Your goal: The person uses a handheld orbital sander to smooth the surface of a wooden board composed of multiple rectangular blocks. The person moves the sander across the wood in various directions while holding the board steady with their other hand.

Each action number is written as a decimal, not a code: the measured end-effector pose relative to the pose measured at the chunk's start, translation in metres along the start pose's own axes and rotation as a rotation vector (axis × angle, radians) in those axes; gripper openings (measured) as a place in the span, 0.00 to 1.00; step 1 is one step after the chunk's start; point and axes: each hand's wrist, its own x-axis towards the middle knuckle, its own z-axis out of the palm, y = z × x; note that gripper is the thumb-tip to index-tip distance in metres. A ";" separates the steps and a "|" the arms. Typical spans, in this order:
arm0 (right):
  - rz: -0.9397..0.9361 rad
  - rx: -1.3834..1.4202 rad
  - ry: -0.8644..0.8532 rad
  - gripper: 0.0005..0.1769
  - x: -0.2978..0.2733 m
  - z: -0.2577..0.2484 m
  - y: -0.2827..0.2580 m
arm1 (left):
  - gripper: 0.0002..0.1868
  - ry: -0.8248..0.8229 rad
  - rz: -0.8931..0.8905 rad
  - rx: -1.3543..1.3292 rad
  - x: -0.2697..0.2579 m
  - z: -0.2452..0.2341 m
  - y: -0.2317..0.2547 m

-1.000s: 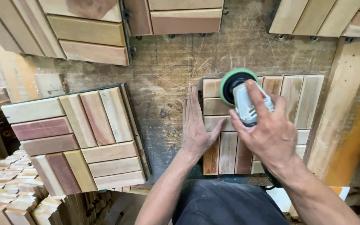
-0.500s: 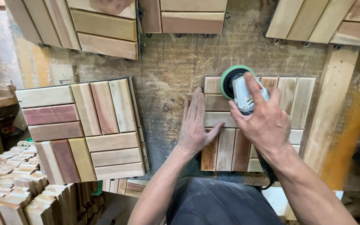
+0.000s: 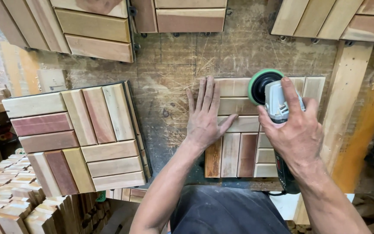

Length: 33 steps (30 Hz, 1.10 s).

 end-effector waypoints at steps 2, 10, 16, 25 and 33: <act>0.049 0.028 -0.073 0.46 0.005 -0.010 0.003 | 0.55 0.006 -0.001 -0.003 0.000 0.000 0.001; 0.176 0.090 -0.140 0.44 0.011 -0.017 0.032 | 0.56 0.045 0.002 -0.022 0.000 0.004 0.000; 0.182 0.096 -0.150 0.45 0.017 -0.022 0.024 | 0.55 0.042 -0.002 -0.066 0.000 0.004 0.000; 0.031 0.062 -0.053 0.46 0.009 -0.002 -0.018 | 0.54 0.096 0.004 -0.184 -0.014 0.004 -0.006; -0.084 0.000 0.013 0.47 0.009 0.005 -0.039 | 0.37 0.187 -0.033 -0.350 -0.026 -0.006 -0.012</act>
